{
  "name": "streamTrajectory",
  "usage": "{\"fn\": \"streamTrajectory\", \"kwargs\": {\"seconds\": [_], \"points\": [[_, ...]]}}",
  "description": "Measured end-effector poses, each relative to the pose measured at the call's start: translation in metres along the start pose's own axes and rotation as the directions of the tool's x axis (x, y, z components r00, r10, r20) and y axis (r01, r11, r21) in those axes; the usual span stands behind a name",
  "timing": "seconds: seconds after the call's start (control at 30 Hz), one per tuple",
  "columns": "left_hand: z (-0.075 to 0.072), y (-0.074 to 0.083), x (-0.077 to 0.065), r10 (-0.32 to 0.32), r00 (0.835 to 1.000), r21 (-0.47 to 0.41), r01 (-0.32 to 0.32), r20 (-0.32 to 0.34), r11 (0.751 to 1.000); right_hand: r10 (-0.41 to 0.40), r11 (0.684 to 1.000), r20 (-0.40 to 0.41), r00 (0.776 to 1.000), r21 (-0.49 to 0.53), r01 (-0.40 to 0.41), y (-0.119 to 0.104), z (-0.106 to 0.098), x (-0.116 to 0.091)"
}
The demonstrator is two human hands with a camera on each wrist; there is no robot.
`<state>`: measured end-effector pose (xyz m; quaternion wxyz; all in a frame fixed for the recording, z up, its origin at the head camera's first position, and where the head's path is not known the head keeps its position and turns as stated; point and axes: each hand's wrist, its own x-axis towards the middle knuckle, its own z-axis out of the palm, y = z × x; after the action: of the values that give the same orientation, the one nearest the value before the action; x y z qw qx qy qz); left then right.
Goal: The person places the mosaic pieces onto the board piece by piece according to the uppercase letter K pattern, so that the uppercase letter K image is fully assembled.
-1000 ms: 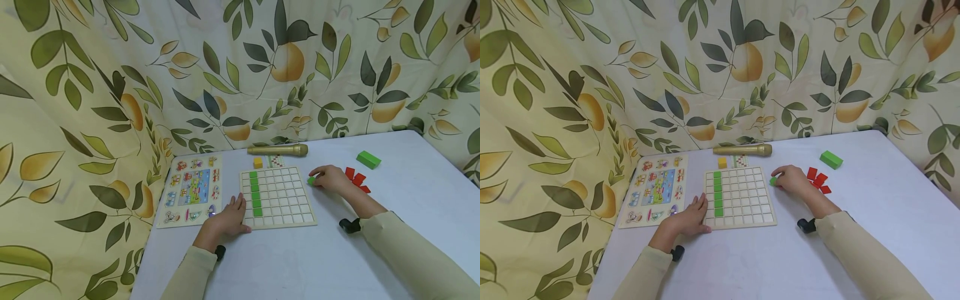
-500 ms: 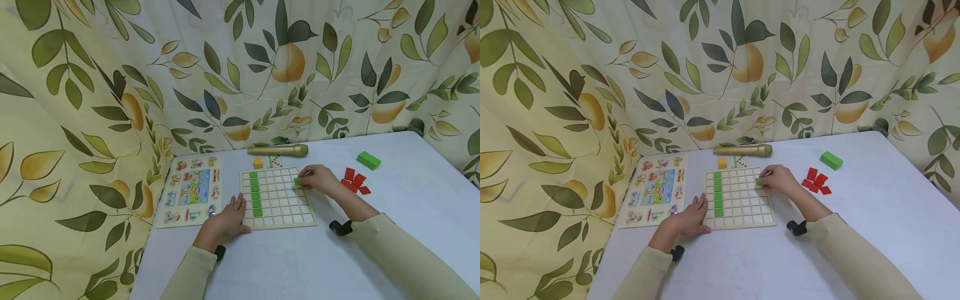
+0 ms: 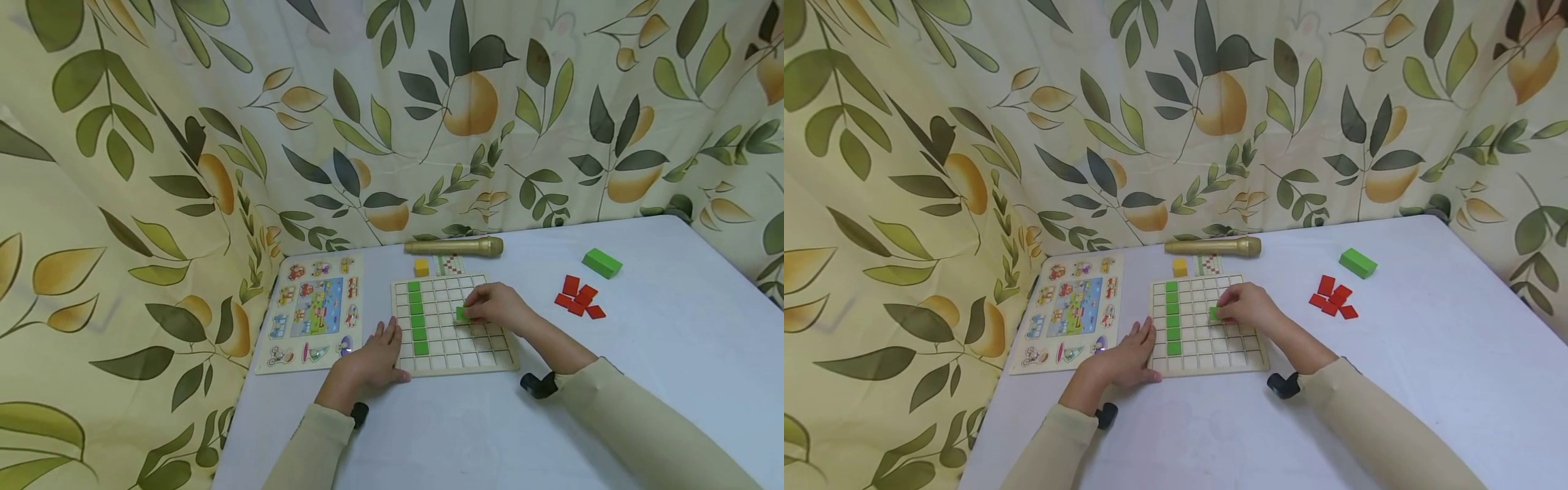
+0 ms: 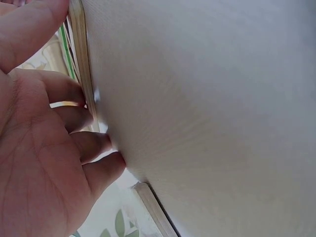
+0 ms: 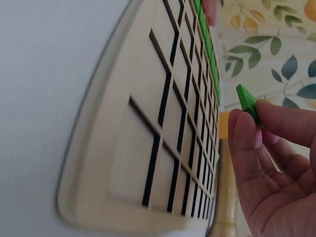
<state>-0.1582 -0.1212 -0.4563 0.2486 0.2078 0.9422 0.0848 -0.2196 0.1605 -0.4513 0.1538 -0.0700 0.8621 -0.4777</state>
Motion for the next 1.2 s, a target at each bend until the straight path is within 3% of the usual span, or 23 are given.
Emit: {"fn": "streamTrajectory", "kwargs": {"seconds": [0.53,0.9,1.2], "points": [[0.002,-0.002,0.002,-0.016,1.0,-0.024,0.016,0.005,1.0,-0.037,0.999,0.153,0.988,0.008,0.037,-0.019,0.06,-0.01],[0.001,-0.001,0.001,-0.015,1.0,-0.038,0.016,0.007,0.999,-0.033,0.999,0.189,0.981,0.003,0.033,-0.022,0.081,-0.019],[0.001,-0.002,0.001,-0.003,1.0,-0.017,0.003,0.007,1.0,-0.108,0.979,0.171,0.979,-0.156,0.135,-0.022,0.091,-0.019]]}}
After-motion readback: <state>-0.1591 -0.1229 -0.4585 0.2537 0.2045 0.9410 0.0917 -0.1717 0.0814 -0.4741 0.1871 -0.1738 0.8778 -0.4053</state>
